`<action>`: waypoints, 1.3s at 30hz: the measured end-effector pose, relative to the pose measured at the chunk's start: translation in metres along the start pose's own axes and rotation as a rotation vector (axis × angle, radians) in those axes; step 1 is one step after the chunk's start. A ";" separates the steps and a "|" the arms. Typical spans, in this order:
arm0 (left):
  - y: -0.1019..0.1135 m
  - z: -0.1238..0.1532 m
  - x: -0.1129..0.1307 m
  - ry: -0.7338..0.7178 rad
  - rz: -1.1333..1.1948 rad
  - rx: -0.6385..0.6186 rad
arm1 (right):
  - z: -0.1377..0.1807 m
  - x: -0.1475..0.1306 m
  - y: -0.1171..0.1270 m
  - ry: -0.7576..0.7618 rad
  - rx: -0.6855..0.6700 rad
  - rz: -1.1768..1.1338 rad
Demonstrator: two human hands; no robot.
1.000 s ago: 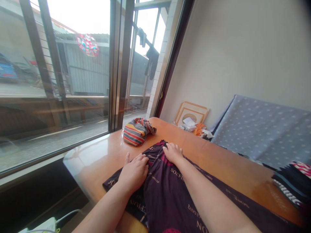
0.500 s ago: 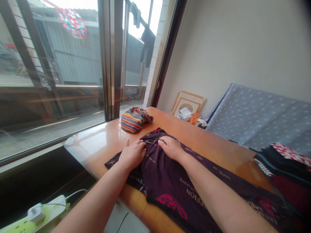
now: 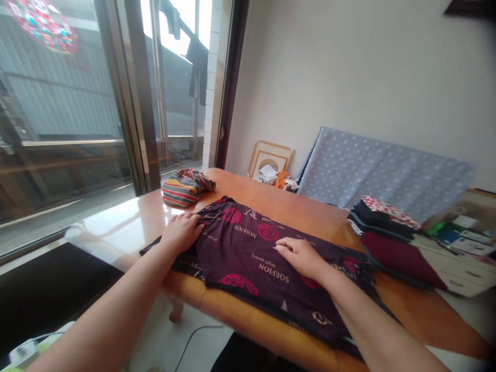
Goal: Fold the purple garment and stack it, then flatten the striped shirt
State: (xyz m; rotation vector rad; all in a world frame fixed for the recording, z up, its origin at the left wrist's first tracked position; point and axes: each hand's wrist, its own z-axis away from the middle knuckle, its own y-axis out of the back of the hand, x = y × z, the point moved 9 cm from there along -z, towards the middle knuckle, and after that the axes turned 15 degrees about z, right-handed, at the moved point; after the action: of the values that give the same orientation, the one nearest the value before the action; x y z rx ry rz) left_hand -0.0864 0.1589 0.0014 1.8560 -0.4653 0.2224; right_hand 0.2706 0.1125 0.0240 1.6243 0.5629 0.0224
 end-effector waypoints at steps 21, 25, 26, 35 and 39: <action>-0.022 0.052 0.123 -0.147 -0.018 -0.090 | 0.169 0.143 0.032 -0.436 0.263 -0.445; -0.022 0.044 0.143 -0.171 -0.037 -0.046 | 0.210 0.182 0.048 -0.588 0.424 -0.442; -0.024 0.043 0.157 -0.203 0.001 -0.039 | 0.218 0.189 0.050 -0.612 0.444 -0.440; -0.077 0.094 0.344 -0.533 0.649 -0.379 | 0.262 0.196 0.058 -0.642 0.363 -0.267; -0.093 0.092 0.378 -0.523 0.731 -0.398 | 0.276 0.194 0.057 -0.610 0.212 -0.187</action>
State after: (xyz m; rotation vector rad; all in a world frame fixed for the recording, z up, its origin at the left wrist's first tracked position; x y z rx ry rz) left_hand 0.2871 0.0192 0.0330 1.2732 -1.4397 0.1113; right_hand 0.5538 -0.0743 -0.0236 1.6664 0.2431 -0.6692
